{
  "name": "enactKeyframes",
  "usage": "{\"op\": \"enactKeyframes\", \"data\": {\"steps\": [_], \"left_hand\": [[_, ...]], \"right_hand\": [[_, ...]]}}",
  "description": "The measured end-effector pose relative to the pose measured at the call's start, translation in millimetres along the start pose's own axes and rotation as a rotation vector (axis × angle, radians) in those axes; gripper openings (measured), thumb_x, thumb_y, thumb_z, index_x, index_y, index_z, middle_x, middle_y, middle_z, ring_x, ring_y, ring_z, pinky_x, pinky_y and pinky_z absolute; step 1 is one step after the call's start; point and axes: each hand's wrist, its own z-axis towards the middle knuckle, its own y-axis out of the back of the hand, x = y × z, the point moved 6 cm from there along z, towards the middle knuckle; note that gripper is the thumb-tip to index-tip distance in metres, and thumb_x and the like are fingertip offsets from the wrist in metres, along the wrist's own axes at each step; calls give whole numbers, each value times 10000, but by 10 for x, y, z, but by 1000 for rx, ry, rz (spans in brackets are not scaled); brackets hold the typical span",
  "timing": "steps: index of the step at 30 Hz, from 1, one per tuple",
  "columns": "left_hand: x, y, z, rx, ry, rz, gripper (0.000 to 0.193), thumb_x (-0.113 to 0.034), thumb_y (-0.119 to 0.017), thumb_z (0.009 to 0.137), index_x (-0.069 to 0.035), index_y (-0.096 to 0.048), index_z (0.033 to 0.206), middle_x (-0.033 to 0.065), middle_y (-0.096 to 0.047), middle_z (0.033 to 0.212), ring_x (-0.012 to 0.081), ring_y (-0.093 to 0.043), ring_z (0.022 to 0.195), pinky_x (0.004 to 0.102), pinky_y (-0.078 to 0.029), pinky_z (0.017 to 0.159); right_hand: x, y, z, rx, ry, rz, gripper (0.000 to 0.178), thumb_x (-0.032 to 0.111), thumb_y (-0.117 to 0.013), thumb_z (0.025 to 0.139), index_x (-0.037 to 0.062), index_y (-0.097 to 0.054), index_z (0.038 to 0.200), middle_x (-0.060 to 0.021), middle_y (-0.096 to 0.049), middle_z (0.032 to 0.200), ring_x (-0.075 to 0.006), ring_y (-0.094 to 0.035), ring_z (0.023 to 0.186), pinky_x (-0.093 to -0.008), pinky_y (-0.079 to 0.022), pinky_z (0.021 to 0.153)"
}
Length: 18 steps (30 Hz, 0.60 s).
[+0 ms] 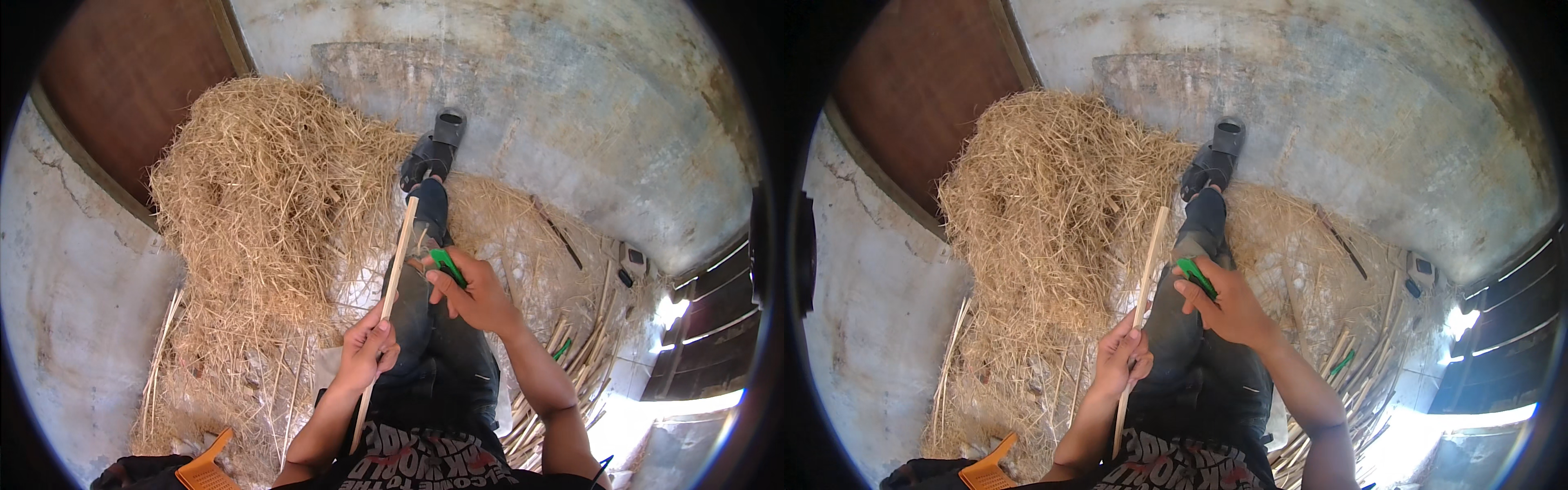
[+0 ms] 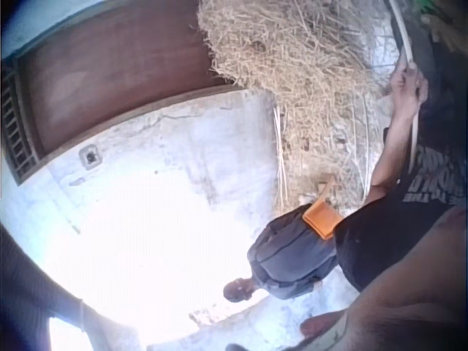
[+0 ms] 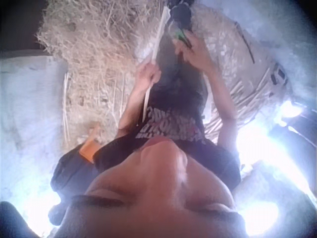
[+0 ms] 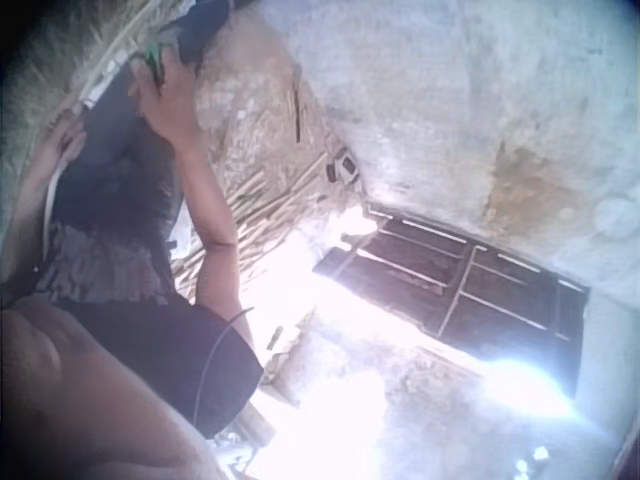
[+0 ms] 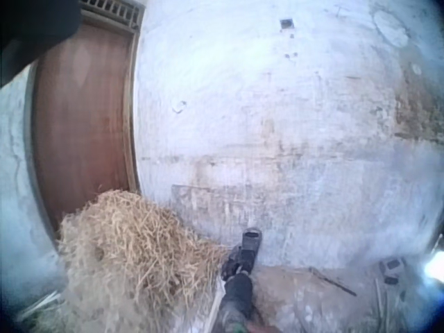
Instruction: The person uses a large knife to whittle a thin bamboo stick and then uses a smaller green tool to continue carving and shaping the wood while sitting on the floor.
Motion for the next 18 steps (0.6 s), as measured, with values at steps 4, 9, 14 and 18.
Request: {"op": "enactKeyframes", "data": {"steps": [4, 9, 14, 18], "left_hand": [[50, 1, 75, 10, 59, -62, 496, -191, -456, 1093, -101, -352, 1569, -36, -327, 673, 48, -255, 443, 221, -237, 423], [105, -12, 57, 10, 69, -68, 493, -161, -442, 1094, -125, -349, 1577, -36, -315, 675, 50, -243, 461, 223, -236, 429], [150, 74, 25, -16, 66, -88, 491, -145, -434, 1095, -133, -350, 1579, -42, -298, 671, 51, -224, 479, 226, -236, 432], [177, 66, 27, -50, 66, -51, 485, -137, -449, 1090, -121, -371, 1569, -50, -275, 665, 50, -208, 486, 229, -231, 438]], "right_hand": [[140, 27, 4, -30, 226, -367, 362, 381, -595, 1010, 22, -604, 1057, -168, -652, 742, -345, -653, 610, -422, -483, 565], [121, -138, 75, 120, 249, -567, 367, 403, -594, 1000, 43, -595, 933, -212, -613, 660, -430, -623, 614, -498, -461, 558], [-108, -253, 61, 198, 221, -724, 393, 439, -583, 998, 58, -592, 907, -206, -576, 584, -440, -603, 572, -518, -455, 537], [-191, -168, 219, 202, 203, -800, 379, 445, -583, 993, 72, -602, 930, -209, -598, 612, -447, -618, 601, -538, -476, 568]]}}
